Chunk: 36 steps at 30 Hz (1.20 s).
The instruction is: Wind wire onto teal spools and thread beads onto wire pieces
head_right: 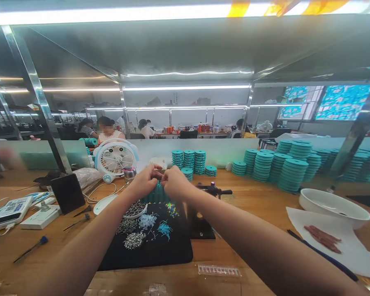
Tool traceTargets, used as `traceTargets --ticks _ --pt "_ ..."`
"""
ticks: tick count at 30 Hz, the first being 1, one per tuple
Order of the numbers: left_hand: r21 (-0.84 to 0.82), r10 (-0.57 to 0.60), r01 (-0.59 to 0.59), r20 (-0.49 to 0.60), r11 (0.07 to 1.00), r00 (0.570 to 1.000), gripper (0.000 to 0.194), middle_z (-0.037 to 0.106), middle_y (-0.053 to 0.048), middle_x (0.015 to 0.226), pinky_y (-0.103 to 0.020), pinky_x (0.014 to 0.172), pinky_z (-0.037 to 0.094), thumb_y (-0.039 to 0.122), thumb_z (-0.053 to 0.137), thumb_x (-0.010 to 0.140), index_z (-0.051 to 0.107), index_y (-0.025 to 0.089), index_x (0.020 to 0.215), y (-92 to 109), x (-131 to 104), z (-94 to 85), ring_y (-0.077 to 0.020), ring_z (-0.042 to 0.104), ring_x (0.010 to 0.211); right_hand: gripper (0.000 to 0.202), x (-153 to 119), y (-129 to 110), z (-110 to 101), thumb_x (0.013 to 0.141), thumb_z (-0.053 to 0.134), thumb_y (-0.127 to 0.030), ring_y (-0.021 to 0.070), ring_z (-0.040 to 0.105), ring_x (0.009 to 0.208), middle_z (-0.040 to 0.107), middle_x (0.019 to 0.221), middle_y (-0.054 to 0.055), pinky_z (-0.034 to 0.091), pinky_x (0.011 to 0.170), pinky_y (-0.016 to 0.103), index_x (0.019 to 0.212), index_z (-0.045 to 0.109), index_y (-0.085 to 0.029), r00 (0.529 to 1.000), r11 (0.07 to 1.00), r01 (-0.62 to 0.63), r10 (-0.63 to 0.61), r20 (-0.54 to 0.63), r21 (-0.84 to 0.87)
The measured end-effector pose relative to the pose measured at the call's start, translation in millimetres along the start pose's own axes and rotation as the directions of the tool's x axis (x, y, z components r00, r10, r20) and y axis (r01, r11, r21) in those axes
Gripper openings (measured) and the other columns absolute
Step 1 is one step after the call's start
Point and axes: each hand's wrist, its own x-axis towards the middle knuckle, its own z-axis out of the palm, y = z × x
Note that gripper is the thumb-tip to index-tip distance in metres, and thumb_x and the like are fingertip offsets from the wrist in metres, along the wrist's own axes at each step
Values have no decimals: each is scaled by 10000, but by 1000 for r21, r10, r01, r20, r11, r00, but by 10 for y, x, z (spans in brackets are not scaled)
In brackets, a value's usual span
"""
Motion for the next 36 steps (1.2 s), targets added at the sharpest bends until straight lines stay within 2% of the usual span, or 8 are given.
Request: traceTargets --ticks 14,25,32,36 --pt "10 -29 29 13 1000 1000 445 715 -54 921 -364 830 439 27 389 652 489 181 1058 29 1 -16 -209 617 927 90 -32 11 34 758 597 -72 186 530 815 510 859 67 420 773 285 709 638 -136 997 998 58 -57 -44 20" --pt "6 -21 20 16 1000 1000 456 721 -31 903 -363 822 438 30 381 649 483 191 1063 16 16 -6 -210 620 930 153 -51 41 86 728 600 -8 183 526 842 504 897 68 418 771 289 670 653 -139 991 992 122 -120 -66 19" --pt "5 -28 28 -5 1000 1000 431 716 -35 910 -372 823 444 53 385 660 491 197 1052 42 11 -17 -213 627 907 18 14 33 44 707 704 -130 180 551 806 556 845 50 418 755 282 703 696 -145 993 998 55 -51 -102 35" --pt "-15 -33 33 1 999 999 429 718 -32 916 -384 839 440 58 380 662 496 200 1050 41 5 -23 -217 628 917 68 59 40 34 661 744 -153 177 545 747 547 830 50 411 677 269 674 678 -138 994 999 16 -12 -105 33"
